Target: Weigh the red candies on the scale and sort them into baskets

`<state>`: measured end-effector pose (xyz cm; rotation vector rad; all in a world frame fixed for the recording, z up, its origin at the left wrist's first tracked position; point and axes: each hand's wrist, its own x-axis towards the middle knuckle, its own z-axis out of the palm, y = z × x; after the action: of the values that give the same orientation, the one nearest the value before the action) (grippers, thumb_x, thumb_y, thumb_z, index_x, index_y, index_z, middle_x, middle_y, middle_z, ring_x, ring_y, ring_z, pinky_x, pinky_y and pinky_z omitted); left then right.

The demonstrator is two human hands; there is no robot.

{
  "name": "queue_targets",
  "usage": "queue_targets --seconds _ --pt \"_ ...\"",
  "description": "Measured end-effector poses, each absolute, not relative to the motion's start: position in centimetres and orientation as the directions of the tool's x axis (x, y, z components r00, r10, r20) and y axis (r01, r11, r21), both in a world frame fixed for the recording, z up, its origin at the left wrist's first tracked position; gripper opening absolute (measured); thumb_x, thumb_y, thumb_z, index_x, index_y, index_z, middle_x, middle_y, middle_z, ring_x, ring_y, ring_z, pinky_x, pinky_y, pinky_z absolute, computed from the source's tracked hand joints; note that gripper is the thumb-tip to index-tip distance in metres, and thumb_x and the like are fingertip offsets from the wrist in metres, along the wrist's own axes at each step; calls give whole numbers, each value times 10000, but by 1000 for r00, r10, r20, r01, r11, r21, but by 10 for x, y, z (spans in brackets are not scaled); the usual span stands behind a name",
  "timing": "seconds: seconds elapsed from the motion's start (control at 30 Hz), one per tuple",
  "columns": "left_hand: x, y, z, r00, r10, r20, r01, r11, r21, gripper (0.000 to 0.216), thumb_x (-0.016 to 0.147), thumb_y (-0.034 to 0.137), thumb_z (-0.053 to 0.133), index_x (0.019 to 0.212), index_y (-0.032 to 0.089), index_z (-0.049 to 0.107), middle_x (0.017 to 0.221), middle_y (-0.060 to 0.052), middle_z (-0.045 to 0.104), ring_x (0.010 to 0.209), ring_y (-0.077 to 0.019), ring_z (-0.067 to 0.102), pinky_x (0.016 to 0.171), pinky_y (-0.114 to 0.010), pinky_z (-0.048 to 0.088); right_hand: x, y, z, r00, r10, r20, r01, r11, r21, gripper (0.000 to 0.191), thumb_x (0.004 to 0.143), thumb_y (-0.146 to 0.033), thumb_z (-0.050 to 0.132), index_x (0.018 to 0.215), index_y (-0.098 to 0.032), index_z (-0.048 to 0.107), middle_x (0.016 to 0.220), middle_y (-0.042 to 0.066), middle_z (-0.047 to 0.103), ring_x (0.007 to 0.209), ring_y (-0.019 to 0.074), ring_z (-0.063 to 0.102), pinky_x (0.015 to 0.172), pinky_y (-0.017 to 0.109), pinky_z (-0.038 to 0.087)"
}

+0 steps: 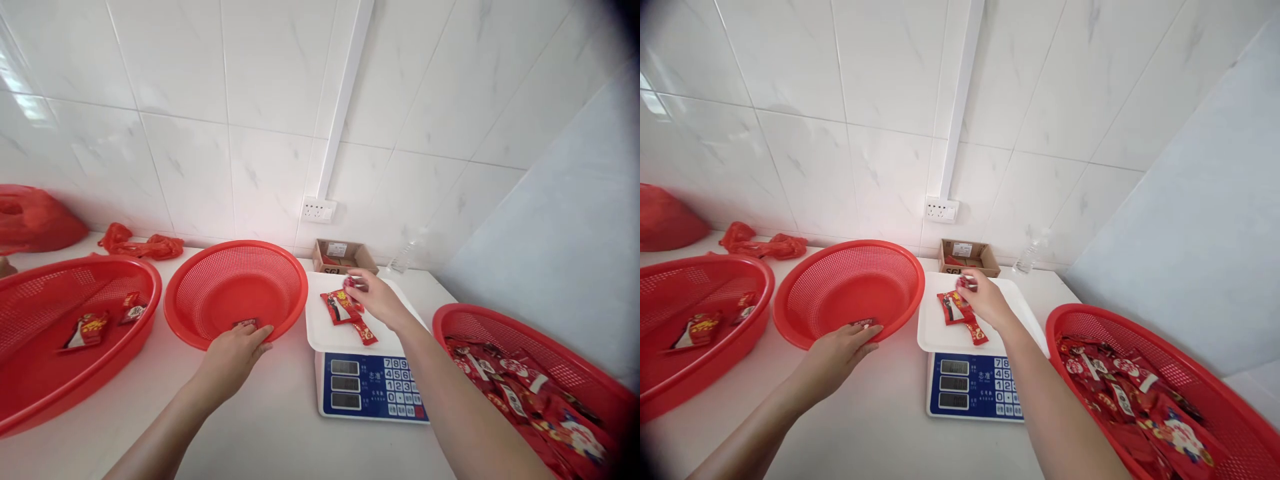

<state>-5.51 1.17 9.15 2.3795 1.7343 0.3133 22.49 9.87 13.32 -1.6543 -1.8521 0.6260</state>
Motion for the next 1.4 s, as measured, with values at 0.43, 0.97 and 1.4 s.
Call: queue_targets --seconds 0.43,0.97,1.4 --pt "-56 11 94 293 955 49 915 -295 276 345 918 362 343 1175 268 555 1018 -78 656 941 -244 606 732 -337 472 199 93 106 -244 969 -29 920 222 -324 426 809 -287 498 1225 -199 505 1286 107 487 1147 258 477 872 381 420" --pt "-55 11 94 297 954 39 916 -296 272 349 919 364 360 1188 254 554 1029 -81 658 968 -250 597 764 -347 474 164 102 145 -271 948 167 430 274 -860 544 846 -466 442 1353 -312 322 1423 51 357 1205 200 447 904 364 437" --pt "-54 14 95 284 959 27 927 -281 248 355 918 357 356 1195 250 551 959 -74 647 862 -238 614 677 -324 467 239 70 98 -190 977 -93 941 155 -301 345 758 -77 413 1049 -181 567 1110 81 556 969 195 563 839 301 406"
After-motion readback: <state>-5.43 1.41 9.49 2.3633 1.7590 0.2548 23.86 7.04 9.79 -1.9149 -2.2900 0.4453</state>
